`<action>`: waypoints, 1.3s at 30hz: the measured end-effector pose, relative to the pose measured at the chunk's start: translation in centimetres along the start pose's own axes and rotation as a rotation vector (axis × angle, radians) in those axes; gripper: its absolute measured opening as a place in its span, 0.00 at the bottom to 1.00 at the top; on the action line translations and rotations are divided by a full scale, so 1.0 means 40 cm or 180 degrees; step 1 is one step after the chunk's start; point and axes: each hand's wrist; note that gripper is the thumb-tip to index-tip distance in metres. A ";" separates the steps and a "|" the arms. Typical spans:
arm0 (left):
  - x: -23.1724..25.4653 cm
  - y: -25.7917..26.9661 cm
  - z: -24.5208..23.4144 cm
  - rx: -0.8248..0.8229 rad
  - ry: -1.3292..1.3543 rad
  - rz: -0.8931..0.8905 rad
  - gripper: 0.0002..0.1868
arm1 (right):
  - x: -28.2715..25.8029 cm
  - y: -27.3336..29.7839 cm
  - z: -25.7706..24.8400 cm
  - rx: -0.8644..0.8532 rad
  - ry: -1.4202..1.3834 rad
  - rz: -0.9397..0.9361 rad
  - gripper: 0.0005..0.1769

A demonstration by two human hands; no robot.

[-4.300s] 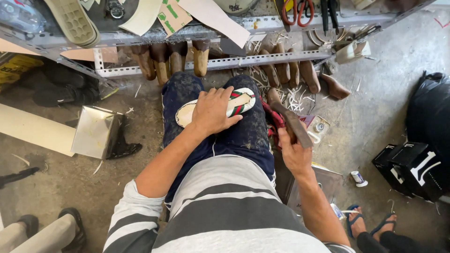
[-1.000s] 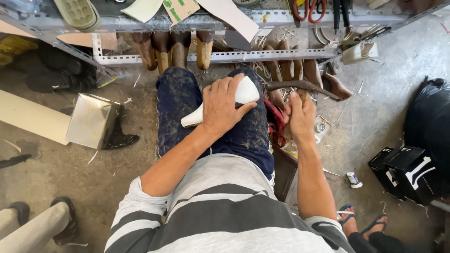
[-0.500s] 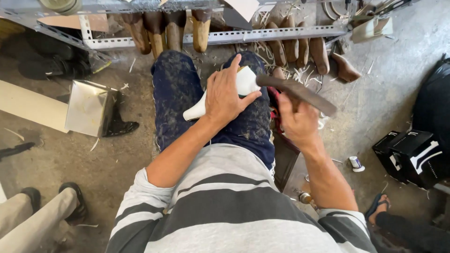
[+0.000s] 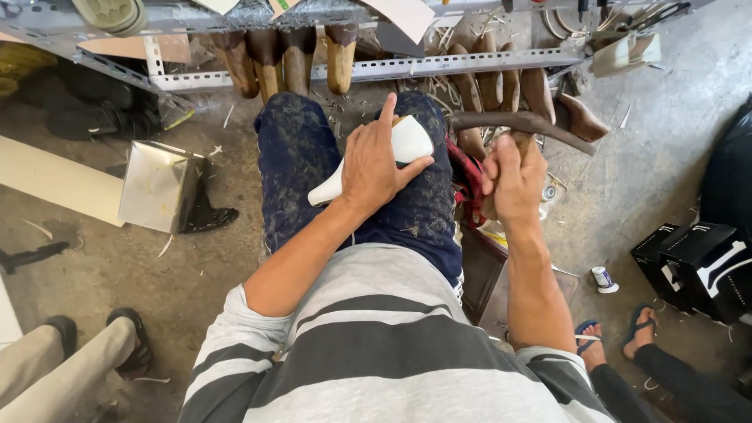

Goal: The person sits on the floor and uses a hammer to tap the sole and heel of a white shoe placed on their lap. They then reach for another shoe from a nearby shelf and continue hammering it.

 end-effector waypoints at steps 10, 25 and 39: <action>0.048 -0.009 -0.210 -0.0154 0.1674 0.0268 0.57 | 0.016 0.054 -0.037 -0.0040 -0.0334 0.0728 0.13; 0.027 0.056 -0.208 0.0075 0.1979 0.0274 0.54 | -0.258 0.162 0.011 -0.0561 0.1888 -0.1082 0.24; 0.004 0.075 -0.222 -0.0032 0.2147 0.0185 0.61 | -0.222 0.132 0.051 -0.0512 0.2027 -0.0939 0.31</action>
Point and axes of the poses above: each hand's wrist, its own y-axis away from the middle knuckle, its own z-axis out of the palm, x = y × z, and after that the axes turned 8 degrees about z, right-handed
